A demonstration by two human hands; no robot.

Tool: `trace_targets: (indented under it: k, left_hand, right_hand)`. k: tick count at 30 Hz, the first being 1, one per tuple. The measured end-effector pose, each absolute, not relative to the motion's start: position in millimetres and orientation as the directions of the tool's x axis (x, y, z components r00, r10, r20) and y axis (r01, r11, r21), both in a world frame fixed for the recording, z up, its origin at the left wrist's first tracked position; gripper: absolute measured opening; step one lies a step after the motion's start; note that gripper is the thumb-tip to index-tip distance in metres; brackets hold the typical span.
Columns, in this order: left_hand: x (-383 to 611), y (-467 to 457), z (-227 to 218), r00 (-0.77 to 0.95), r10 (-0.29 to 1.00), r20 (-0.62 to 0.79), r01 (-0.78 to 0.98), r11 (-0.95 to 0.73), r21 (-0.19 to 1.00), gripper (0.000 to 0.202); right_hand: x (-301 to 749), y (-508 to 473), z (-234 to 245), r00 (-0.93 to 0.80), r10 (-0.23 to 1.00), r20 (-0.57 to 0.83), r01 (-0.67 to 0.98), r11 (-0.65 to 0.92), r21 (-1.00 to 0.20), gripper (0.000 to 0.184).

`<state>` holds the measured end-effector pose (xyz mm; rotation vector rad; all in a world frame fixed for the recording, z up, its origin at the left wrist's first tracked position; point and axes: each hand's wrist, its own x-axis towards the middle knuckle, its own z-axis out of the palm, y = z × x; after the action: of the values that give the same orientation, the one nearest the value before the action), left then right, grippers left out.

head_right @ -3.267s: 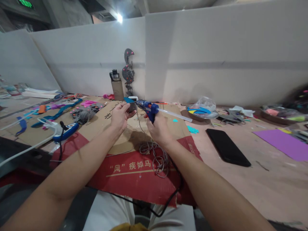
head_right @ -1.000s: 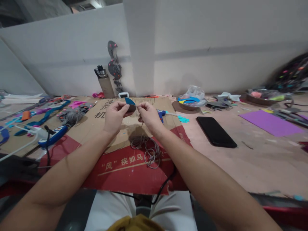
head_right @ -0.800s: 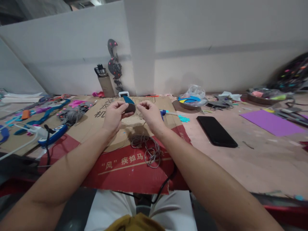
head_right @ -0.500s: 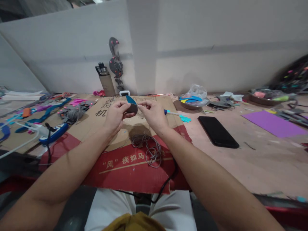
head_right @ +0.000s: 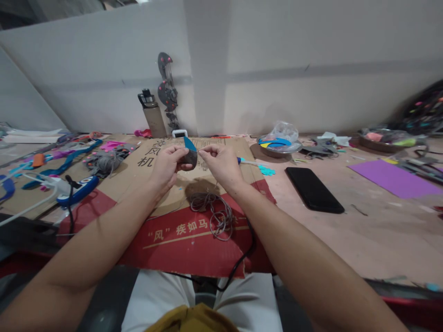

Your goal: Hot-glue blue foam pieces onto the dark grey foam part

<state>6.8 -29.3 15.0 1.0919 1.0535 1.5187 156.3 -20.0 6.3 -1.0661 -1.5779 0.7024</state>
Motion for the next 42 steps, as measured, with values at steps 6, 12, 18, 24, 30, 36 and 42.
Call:
trace_targets:
  k: [6,12,18,24,30,36,42]
  left_hand:
    - [3,-25,10,-0.153,0.960,0.235,-0.022,-0.241,0.970,0.010]
    - [2,-24,7,-0.137,0.934,0.331,0.129,-0.314,0.941,0.011]
    - [6,-27,9,-0.150,0.949,0.277,0.069,-0.269,0.961,0.010]
    - [7,-28,12,-0.162,0.967,0.197,-0.004,-0.200,0.980,0.011]
    - [8,-29,13,-0.145,0.978,0.150,-0.117,-0.168,0.979,0.010]
    - [8,-28,12,-0.124,0.983,0.133,-0.178,-0.154,0.972,0.012]
    - [7,-27,10,-0.089,0.984,0.154,-0.198,-0.169,0.966,0.012]
  right_hand:
    - [154,-8,-8,-0.105,0.843,0.527,0.344,0.528,-0.776,0.010]
    - [146,-13,-12,-0.078,0.931,0.355,0.191,0.364,-0.912,0.010]
    - [144,-14,-7,-0.034,0.957,0.287,0.111,0.289,-0.951,0.009]
    - [144,-17,-3,-0.053,0.979,0.196,-0.074,0.192,-0.979,0.025]
    - [144,-22,0,-0.069,0.990,0.126,-0.168,0.113,-0.979,0.021]
    - [146,-22,2,-0.118,0.989,0.088,-0.245,0.057,-0.968,0.021]
    - [148,-23,7,-0.168,0.986,0.005,-0.342,-0.054,-0.938,0.015]
